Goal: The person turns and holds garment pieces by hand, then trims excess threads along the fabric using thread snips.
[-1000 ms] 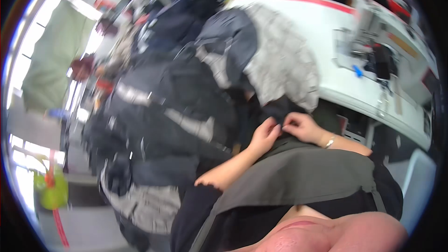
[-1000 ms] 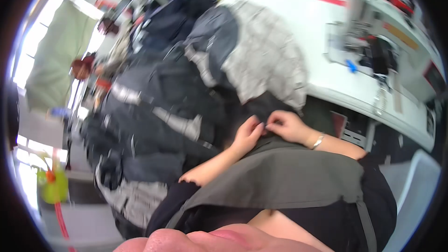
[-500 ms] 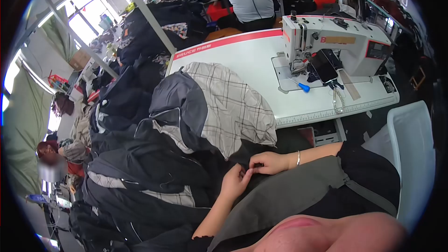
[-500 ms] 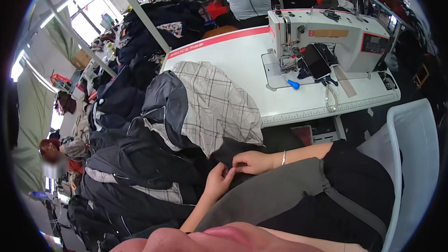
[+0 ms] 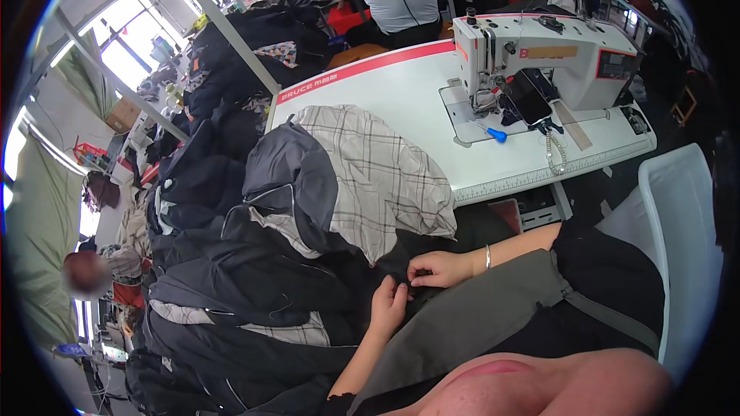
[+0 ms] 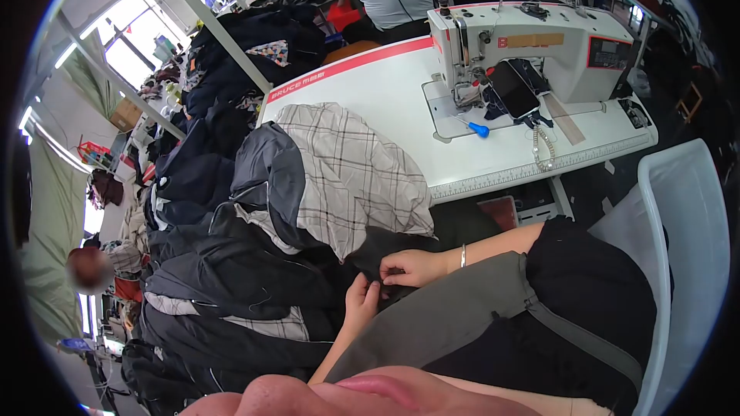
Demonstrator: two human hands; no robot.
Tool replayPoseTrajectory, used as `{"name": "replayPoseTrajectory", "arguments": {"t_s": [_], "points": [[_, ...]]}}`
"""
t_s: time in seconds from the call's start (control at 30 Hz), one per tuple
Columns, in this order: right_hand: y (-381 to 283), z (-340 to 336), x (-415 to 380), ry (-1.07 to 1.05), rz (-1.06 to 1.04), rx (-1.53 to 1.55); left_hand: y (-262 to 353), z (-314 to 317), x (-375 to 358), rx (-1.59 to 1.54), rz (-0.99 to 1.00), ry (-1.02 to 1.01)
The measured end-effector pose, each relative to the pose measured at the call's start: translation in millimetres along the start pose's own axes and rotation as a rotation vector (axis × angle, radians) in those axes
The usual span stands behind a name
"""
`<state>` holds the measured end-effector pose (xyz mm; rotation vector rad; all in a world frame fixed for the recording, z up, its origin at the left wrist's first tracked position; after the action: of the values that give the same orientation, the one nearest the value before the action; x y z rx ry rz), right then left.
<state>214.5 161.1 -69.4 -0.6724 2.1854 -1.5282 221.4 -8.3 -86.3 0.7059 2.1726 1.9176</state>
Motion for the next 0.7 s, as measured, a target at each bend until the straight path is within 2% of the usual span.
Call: {"name": "replayPoseTrajectory", "arguments": {"t_s": [0.13, 0.3, 0.43, 0.5, 0.6, 0.7], "points": [[-3, -3, -3, 0.031, -0.016, -0.085, 1, 5, 2, -0.017, -0.086, 0.017], [-8, -3, -10, 0.036, -0.01, -0.104, 18, 6, 7, 0.281, -0.054, -0.034], [-3, -4, -11, 0.073, -0.052, -0.088, 17, 8, 8, 0.279, -0.054, -0.023], [-5, -4, -14, 0.08, -0.071, -0.062, 13, 9, 2, 0.132, -0.056, -0.014], [-18, -9, -14, 0.109, -0.076, -0.23, 19, 12, -1, 0.068, -0.022, 0.004], [-33, -17, -11, 0.117, -0.195, -0.471, 23, 14, 0, 0.073, -0.011, -0.025]]}}
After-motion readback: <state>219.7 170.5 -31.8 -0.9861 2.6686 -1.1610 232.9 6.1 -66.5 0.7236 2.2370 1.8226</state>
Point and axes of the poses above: each hand's wrist, its own x-axis towards the middle knuckle, its own z-axis out of the palm, y = z × x, the point moved 3 cm from there along x, towards the middle knuckle, and after that the axes turned 11 degrees about z, right-handed, at the moved point
